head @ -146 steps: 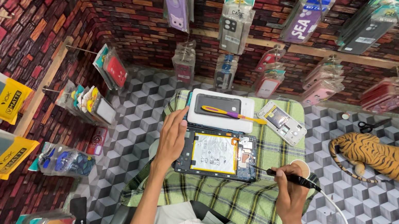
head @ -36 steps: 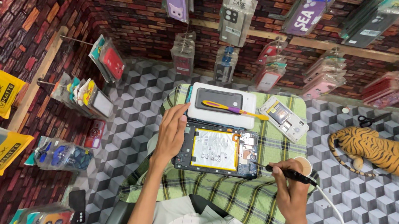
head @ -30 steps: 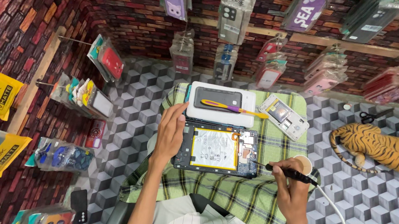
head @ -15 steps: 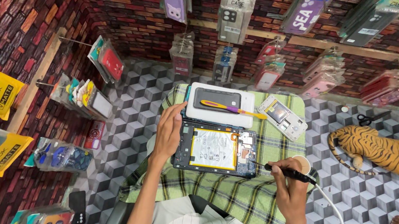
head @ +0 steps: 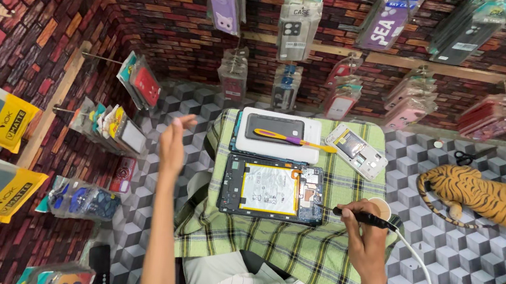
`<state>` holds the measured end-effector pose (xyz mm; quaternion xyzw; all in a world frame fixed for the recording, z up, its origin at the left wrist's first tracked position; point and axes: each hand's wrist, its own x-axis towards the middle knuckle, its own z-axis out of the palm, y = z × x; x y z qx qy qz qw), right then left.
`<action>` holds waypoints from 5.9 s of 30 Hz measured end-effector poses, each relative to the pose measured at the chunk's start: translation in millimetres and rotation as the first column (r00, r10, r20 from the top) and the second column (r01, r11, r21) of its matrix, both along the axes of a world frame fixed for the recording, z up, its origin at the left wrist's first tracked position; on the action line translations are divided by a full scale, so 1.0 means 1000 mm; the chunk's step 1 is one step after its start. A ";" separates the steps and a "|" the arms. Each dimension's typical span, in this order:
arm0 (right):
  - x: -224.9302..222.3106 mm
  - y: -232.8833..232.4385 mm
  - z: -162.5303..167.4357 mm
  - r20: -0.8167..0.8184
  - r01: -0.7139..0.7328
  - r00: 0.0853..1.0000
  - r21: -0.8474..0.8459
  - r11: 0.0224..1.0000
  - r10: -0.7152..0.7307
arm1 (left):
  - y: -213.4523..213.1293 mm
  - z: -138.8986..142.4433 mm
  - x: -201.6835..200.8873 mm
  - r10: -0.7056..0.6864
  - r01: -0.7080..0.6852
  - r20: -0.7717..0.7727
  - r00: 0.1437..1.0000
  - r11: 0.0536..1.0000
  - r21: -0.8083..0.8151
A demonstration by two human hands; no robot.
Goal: The person uses a soldering iron and a plastic pry tool to work on the internal components of a disassembled smartphone. They heat and pry at connectors and the battery area while the phone remains open on the table.
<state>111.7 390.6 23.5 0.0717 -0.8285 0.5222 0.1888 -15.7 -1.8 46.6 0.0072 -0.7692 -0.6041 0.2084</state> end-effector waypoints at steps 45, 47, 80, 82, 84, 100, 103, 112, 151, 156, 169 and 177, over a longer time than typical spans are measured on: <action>0.006 -0.011 0.003 0.012 0.023 1.000 0.029 0.999 -0.023 | -0.035 -0.126 0.109 -0.159 0.771 0.970 0.185 0.635 -0.043; 0.006 -0.010 0.004 -0.019 0.012 1.000 0.039 0.999 -0.011 | -0.045 -0.123 0.103 -0.131 0.719 0.939 0.317 0.679 -0.148; 0.008 -0.003 -0.006 0.029 -0.012 0.999 0.002 1.000 0.012 | 0.066 -0.054 0.089 -0.557 0.314 -0.006 0.831 0.477 -0.821; 0.009 -0.002 -0.008 0.011 -0.006 1.000 0.021 1.000 0.005 | 0.065 -0.055 0.090 -0.556 0.310 -0.009 0.831 0.477 -0.823; 0.008 -0.001 -0.010 0.023 -0.001 1.000 0.021 1.000 0.000 | 0.066 -0.056 0.091 -0.551 0.304 -0.015 0.835 0.482 -0.822; 0.008 0.001 -0.012 0.041 0.010 0.999 0.026 1.000 -0.011 | 0.069 -0.061 0.091 -0.548 0.312 -0.012 0.836 0.494 -0.811; 0.007 0.000 -0.012 0.040 0.004 0.999 0.024 1.000 -0.005 | 0.069 -0.062 0.091 -0.549 0.309 -0.015 0.836 0.494 -0.812; 0.008 0.005 -0.016 0.028 -0.001 1.000 0.013 1.000 0.001 | 0.074 -0.064 0.093 -0.553 0.298 -0.024 0.833 0.484 -0.823; 0.005 0.018 -0.027 0.049 -0.014 0.999 -0.111 0.994 0.019 | 0.081 -0.074 0.093 -0.545 0.272 -0.057 0.837 0.504 -0.819; 0.006 0.024 -0.036 -0.048 -0.026 0.999 -0.274 0.961 0.014 | 0.083 -0.073 0.092 -0.546 0.266 -0.063 0.835 0.502 -0.823; 0.000 0.025 -0.051 -0.009 0.013 1.000 -0.213 0.977 -0.015 | 0.085 -0.074 0.091 -0.548 0.262 -0.066 0.834 0.497 -0.827; -0.001 0.022 -0.054 0.025 0.015 1.000 -0.218 0.976 -0.009 | 0.085 -0.079 0.091 -0.544 0.263 -0.064 0.836 0.502 -0.824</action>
